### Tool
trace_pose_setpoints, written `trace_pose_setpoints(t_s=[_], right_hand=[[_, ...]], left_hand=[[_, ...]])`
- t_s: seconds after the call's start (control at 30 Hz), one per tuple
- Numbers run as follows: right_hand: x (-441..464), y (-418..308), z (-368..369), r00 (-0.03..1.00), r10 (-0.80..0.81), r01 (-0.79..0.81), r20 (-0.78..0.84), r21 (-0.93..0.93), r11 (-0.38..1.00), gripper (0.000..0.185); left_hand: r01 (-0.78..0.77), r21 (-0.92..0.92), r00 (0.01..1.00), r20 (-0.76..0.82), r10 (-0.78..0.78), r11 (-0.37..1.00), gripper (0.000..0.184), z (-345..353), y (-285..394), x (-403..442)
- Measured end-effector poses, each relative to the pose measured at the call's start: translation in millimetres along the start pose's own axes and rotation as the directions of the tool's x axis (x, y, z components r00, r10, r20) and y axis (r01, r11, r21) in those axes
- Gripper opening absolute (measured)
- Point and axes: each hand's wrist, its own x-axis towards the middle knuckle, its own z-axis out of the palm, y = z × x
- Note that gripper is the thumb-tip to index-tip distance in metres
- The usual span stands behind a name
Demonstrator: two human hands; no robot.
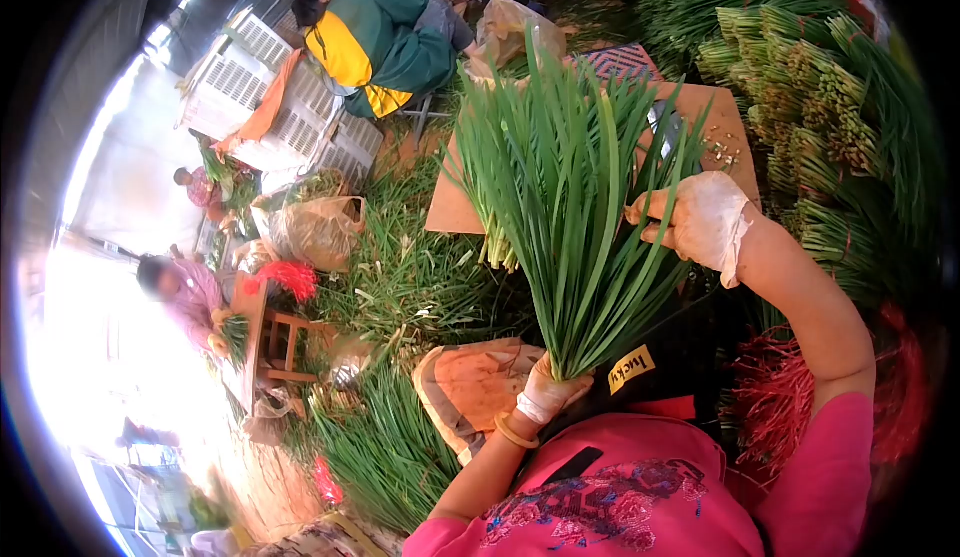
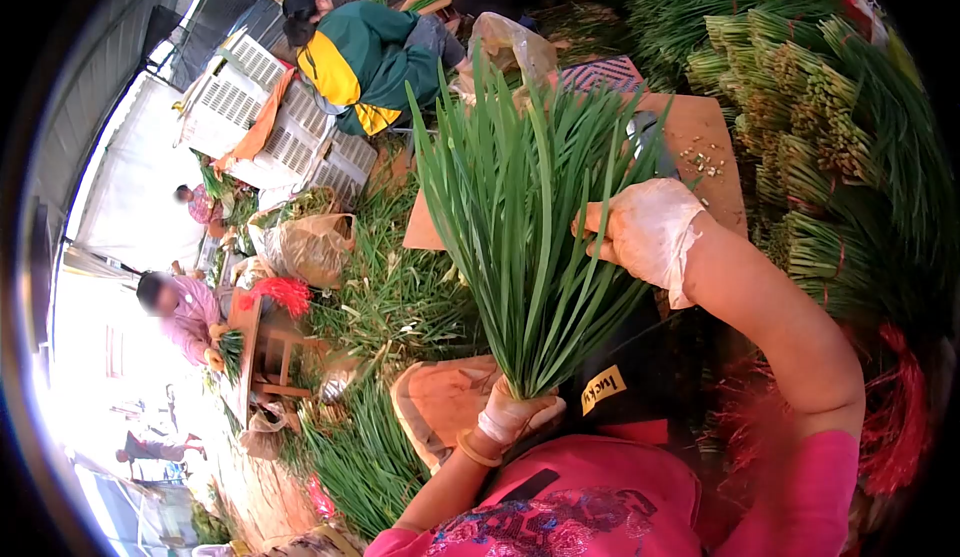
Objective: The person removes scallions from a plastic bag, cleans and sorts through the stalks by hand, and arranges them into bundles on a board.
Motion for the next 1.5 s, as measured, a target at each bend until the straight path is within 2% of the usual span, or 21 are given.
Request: trace_pose_setpoints(t_s=[0.07,0.13,0.23,0.3,0.37,0.4,0.43,0.47,0.5,0.53,0.57,0.63,0.7,0.8,0.97,1.0,1.1,1.2,1.3,1.43,1.5], right_hand=[[-11.5,-35.1,-19.7,0.988,0.117,-0.124,0.099,0.071,0.99,0.026],[-10.5,-13.7,-7.2,0.995,0.056,-0.069,0.085,0.157,0.985,0.025],[-9.0,-4.1,0.3,0.991,-0.016,0.039,0.131,-0.178,0.983,0.023],[-7.5,3.4,9.8,0.982,-0.187,0.166,-0.001,-0.452,0.876,0.021],[-6.4,22.3,34.8,0.814,-0.516,0.242,-0.266,-0.652,0.719,0.016],[-11.0,13.3,32.0,0.847,-0.314,0.207,-0.43,-0.277,0.938,0.015],[-17.3,-3.4,22.1,0.869,-0.063,0.157,-0.49,0.152,0.976,0.013],[-22.3,-18.5,10.5,0.881,0.186,0.1,-0.436,0.554,0.827,0.012],[-22.2,-27.5,-3.8,0.794,0.326,0.256,-0.513,0.768,0.587,0.011],[-21.4,-16.2,-15.3,0.706,0.345,0.259,-0.619,0.679,0.687,0.017],[-29.7,-5.8,-30.7,0.775,0.346,0.16,-0.529,0.694,0.702,0.022],[-35.9,12.7,-54.2,0.843,0.186,0.071,-0.505,0.447,0.892,0.017],[-33.8,0.8,-66.8,0.655,-0.118,0.061,-0.746,-0.104,0.993,0.014],[-20.7,-52.2,-76.8,0.382,-0.458,0.309,-0.803,-0.356,0.882,0.01],[7.6,-105.7,-68.9,0.614,-0.674,0.247,-0.411,-0.711,0.659,0.012],[16.3,-114.9,-65.1,0.766,-0.584,0.232,-0.267,-0.733,0.64,0.016],[49.1,-107.0,-43.0,0.648,-0.754,0.321,-0.104,-0.861,0.394,0.015],[57.6,-108.1,-40.0,0.731,-0.666,0.372,0.152,-0.906,0.201,0.013],[57.6,-107.6,-41.7,0.75,-0.639,0.417,0.17,-0.872,0.257,0.011],[49.1,-107.7,-38.6,0.589,-0.808,0.478,0.0,-0.806,0.348,0.009],[43.9,-111.2,-45.6,0.512,-0.847,0.421,-0.144,-0.818,0.393,0.01]], left_hand=[[0.01,-0.003,1.0,-0.007,-0.01,1.0,0.024,0.4,3.0,-1.8],[0.038,-0.04,0.999,-0.023,-0.039,0.998,0.026,-0.4,6.3,-4.4],[0.053,-0.138,0.997,-0.054,-0.061,0.989,0.031,0.2,11.3,-8.4],[0.082,-0.152,0.995,-0.042,-0.089,0.985,0.034,-3.0,10.1,-9.6],[0.063,-0.119,0.997,-0.031,-0.067,0.991,0.035,-6.5,5.9,-10.2],[0.027,-0.08,0.999,-0.024,-0.029,0.996,0.034,-8.6,2.2,-9.4],[-0.012,-0.041,1.0,-0.019,0.011,0.999,0.034,-11.5,-1.4,-8.4],[-0.012,-0.031,1.0,-0.024,0.011,0.999,0.034,-15.8,-5.9,-8.2],[-0.014,-0.022,0.999,-0.032,0.014,1.0,0.034,-21.0,-11.3,-9.0],[-0.016,-0.012,0.999,-0.04,0.016,1.0,0.034,-23.7,-14.4,-10.4],[-0.028,-0.005,0.999,-0.047,0.027,1.0,0.034,-24.7,-13.8,-12.9],[-0.048,0.013,0.997,-0.057,0.048,0.999,0.033,-25.1,-12.5,-18.2],[-0.073,0.054,0.996,-0.057,0.076,0.996,0.033,-34.6,-25.2,-17.8],[-0.12,0.182,0.99,-0.056,0.132,0.976,0.031,-34.3,-26.1,-19.0],[-0.192,0.264,0.978,-0.03,0.207,0.945,0.031,-33.9,-35.6,-19.5],[-0.174,0.294,0.982,-0.019,0.188,0.94,0.033,-35.8,-36.1,-20.7],[-0.17,0.312,0.982,-0.024,0.187,0.935,0.03,-33.7,-34.1,-23.5],[-0.156,0.268,0.984,-0.043,0.174,0.951,0.027,-32.4,-29.0,-28.4],[-0.134,0.204,0.987,-0.056,0.148,0.97,0.027,-34.8,-33.3,-29.7],[-0.122,0.336,0.985,-0.074,0.156,0.934,0.024,-33.5,-26.7,-32.8],[-0.123,0.194,0.99,-0.049,0.134,0.973,0.023,-35.1,-19.1,-29.3]])
